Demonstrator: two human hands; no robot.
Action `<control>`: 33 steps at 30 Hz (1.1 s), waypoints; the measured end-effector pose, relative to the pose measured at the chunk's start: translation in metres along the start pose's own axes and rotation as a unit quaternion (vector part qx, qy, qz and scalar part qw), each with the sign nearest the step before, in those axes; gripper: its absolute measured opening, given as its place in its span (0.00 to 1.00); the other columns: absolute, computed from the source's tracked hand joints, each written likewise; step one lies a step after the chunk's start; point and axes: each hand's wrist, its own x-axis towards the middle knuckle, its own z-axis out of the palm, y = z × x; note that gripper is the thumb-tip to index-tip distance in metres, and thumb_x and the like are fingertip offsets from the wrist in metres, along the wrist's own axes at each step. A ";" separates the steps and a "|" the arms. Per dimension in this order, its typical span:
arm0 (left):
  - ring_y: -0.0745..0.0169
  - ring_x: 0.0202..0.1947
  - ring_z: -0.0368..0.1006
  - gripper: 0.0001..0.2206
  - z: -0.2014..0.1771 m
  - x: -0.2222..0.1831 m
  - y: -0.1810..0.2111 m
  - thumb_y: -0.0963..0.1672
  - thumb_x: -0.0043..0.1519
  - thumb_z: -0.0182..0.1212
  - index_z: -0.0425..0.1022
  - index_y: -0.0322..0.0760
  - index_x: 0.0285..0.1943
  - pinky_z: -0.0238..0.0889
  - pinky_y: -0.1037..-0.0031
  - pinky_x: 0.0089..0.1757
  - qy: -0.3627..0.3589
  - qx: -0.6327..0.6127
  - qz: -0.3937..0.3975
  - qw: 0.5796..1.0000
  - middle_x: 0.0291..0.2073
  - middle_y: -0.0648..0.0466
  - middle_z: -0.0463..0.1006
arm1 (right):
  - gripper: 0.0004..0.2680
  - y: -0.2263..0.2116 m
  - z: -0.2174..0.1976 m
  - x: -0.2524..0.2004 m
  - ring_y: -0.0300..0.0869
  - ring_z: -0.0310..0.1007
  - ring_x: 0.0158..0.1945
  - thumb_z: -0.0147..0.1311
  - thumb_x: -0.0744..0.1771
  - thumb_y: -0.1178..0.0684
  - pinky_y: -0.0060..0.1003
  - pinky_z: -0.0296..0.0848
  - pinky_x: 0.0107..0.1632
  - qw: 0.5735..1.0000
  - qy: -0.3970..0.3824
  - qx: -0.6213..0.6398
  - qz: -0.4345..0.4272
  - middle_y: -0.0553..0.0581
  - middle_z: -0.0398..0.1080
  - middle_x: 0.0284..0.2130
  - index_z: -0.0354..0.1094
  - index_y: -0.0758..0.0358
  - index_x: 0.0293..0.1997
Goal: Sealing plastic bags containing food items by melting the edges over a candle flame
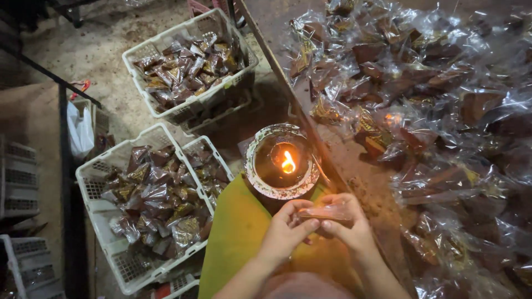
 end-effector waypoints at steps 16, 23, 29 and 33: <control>0.67 0.33 0.66 0.14 -0.045 -0.021 0.038 0.50 0.68 0.54 0.73 0.39 0.34 0.60 0.76 0.38 0.098 0.210 0.241 0.942 0.31 0.57 0.69 | 0.08 -0.053 0.026 0.006 0.43 0.71 0.55 0.54 0.68 0.47 0.42 0.56 0.58 0.855 -0.241 -0.396 -0.231 0.44 0.81 0.40 0.78 0.53 0.31; 0.58 0.47 0.75 0.08 -0.038 -0.008 0.031 0.43 0.60 0.68 0.82 0.41 0.47 0.67 0.72 0.52 0.145 0.311 0.367 0.865 0.41 0.54 0.81 | 0.12 -0.023 0.024 0.007 0.41 0.81 0.40 0.56 0.66 0.50 0.33 0.72 0.51 0.981 -0.056 -0.168 0.077 0.58 0.85 0.34 0.84 0.70 0.36; 0.51 0.41 0.77 0.07 -0.029 -0.007 0.024 0.42 0.59 0.65 0.80 0.40 0.45 0.70 0.64 0.44 0.067 0.411 0.417 0.808 0.38 0.52 0.83 | 0.05 -0.031 0.040 -0.005 0.36 0.82 0.42 0.60 0.65 0.51 0.32 0.63 0.54 0.886 -0.121 -0.378 -0.239 0.46 0.84 0.35 0.81 0.54 0.35; 0.72 0.30 0.73 0.03 -0.031 0.009 -0.002 0.40 0.54 0.65 0.81 0.42 0.28 0.66 0.80 0.35 0.106 0.150 0.102 0.978 0.30 0.59 0.79 | 0.19 0.017 0.032 0.005 0.42 0.70 0.45 0.67 0.61 0.60 0.37 0.68 0.48 0.972 -0.126 -0.182 -0.076 0.58 0.73 0.46 0.64 0.55 0.54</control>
